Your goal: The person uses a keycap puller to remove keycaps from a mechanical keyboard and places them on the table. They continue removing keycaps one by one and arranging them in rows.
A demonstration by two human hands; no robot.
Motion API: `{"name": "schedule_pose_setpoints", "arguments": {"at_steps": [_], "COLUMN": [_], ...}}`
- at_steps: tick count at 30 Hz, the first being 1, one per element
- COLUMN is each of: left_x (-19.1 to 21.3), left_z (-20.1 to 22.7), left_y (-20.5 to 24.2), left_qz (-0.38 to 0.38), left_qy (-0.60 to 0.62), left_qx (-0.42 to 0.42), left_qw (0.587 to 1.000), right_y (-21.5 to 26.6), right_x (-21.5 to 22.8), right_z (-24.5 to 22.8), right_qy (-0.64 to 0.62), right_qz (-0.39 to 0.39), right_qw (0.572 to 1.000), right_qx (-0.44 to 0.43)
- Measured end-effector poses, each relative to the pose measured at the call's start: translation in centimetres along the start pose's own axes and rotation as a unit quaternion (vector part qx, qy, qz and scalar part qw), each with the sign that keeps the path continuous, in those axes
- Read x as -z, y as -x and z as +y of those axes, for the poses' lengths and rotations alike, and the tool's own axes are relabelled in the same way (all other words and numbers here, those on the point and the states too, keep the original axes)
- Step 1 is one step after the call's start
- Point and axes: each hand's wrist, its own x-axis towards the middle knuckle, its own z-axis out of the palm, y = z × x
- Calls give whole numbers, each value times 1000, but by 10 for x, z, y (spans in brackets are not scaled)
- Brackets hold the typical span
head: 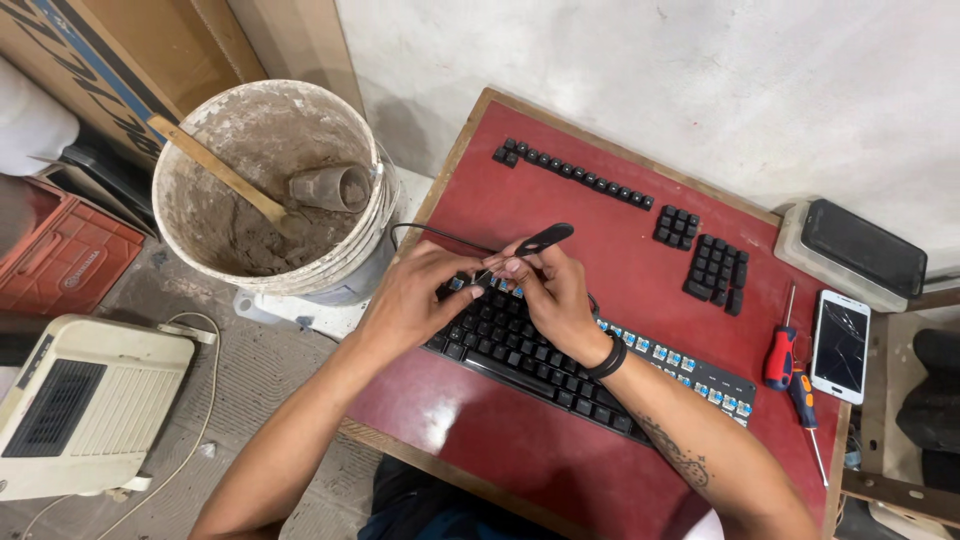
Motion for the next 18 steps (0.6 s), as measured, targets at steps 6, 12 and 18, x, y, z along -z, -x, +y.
{"name": "schedule_pose_setpoints", "arguments": {"at_steps": [6,12,18], "left_x": [4,11,15], "left_z": [-17,-23,-6], "left_y": [9,0,-17], "left_qz": [-38,-44,-166], "left_qy": [-18,-76,-213], "left_qx": [19,-9,1], "left_qw": [999,996,963], "right_y": [0,-1,-1], "right_x": [9,8,5], "right_z": [8,10,6], "right_qy": [-47,-51,-47], "right_qz": [48,49,52], "right_qw": [997,997,996], "right_qx": [-34,-32,-47]}}
